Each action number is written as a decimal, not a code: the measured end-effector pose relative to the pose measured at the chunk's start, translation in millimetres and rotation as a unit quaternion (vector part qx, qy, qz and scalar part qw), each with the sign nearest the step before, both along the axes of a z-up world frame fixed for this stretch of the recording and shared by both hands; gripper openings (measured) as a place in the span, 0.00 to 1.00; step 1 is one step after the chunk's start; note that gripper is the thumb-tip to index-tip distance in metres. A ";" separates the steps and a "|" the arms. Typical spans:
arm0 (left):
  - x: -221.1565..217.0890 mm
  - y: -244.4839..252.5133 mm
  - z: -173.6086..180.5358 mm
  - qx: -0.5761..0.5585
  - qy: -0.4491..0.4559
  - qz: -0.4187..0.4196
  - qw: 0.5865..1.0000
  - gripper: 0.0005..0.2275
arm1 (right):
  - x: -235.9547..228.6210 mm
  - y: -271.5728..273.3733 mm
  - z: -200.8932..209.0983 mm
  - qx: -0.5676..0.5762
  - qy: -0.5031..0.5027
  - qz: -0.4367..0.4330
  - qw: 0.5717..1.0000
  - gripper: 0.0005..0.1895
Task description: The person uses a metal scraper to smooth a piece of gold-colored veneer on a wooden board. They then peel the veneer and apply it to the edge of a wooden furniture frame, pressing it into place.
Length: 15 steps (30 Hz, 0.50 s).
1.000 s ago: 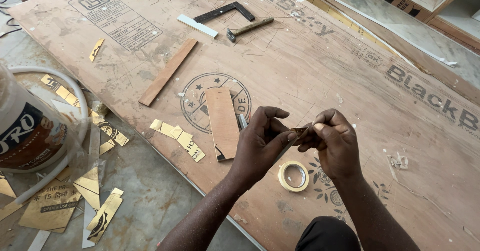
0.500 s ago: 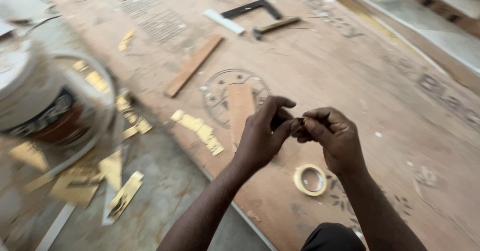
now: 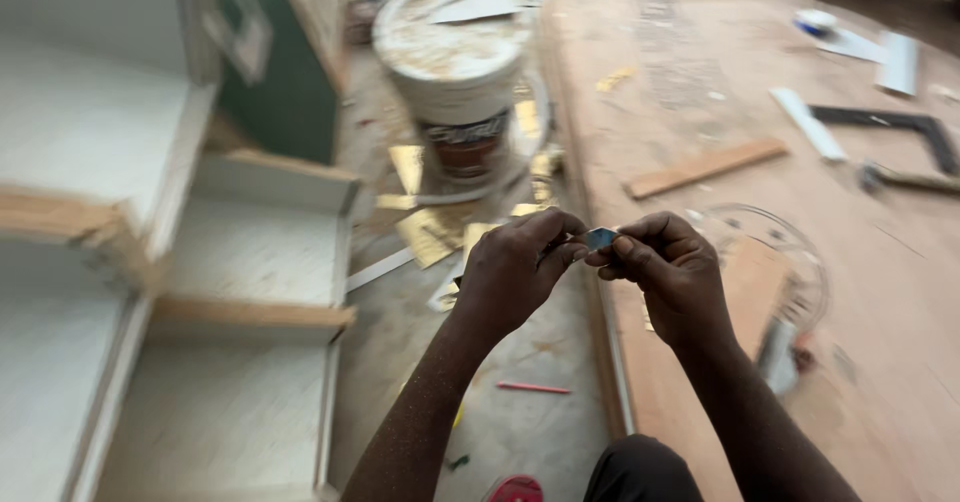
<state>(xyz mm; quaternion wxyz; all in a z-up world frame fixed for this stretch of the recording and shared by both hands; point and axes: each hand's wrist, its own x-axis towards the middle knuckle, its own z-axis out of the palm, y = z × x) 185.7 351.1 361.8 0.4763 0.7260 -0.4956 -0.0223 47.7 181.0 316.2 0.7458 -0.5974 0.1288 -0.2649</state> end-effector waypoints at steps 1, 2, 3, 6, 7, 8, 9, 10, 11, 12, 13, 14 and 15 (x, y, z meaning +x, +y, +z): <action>1.4 20.4 6.6 -0.001 -0.009 0.031 0.999 0.07 | 12.2 11.4 5.4 0.009 -0.008 0.031 0.999 0.04; 2.4 39.8 13.8 0.000 -0.025 0.060 0.998 0.08 | 25.3 24.1 9.8 0.019 -0.022 0.061 0.998 0.04; -0.5 59.3 21.2 0.000 -0.042 0.090 0.995 0.09 | 35.2 37.0 15.0 0.025 -0.036 0.087 0.995 0.03; -14.3 115.0 46.0 0.037 -0.086 0.203 0.975 0.07 | 52.4 70.7 34.8 0.049 -0.078 0.169 0.981 0.03; -22.3 129.8 52.6 0.049 -0.087 0.230 0.968 0.07 | 58.8 81.7 39.3 0.064 -0.095 0.198 0.973 0.03; -29.8 143.2 62.8 0.059 -0.091 0.257 0.960 0.08 | 61.4 92.7 44.6 0.080 -0.115 0.228 0.964 0.03; -43.1 156.6 72.3 0.070 -0.094 0.285 0.951 0.08 | 57.3 104.4 48.5 0.098 -0.120 0.252 0.955 0.02; -59.7 167.5 82.0 0.074 -0.099 0.305 0.944 0.09 | 53.0 115.2 54.7 0.113 -0.121 0.276 0.947 0.02; -76.0 176.6 91.2 0.078 -0.104 0.326 0.936 0.10 | 50.2 124.8 61.5 0.128 -0.122 0.301 0.937 0.02; -97.3 186.3 95.0 0.084 -0.104 0.348 0.928 0.11 | 47.8 132.9 66.4 0.134 -0.124 0.319 0.930 0.02; -113.9 196.6 99.8 0.103 -0.124 0.363 0.918 0.13 | 48.1 140.7 71.9 0.140 -0.126 0.336 0.923 0.02; -128.0 210.2 104.9 0.129 -0.139 0.373 0.908 0.16 | 41.2 152.1 72.0 0.152 -0.124 0.350 0.916 0.02; -146.2 224.9 107.3 0.156 -0.153 0.382 0.898 0.18 | 30.3 162.7 70.4 0.160 -0.116 0.371 0.907 0.02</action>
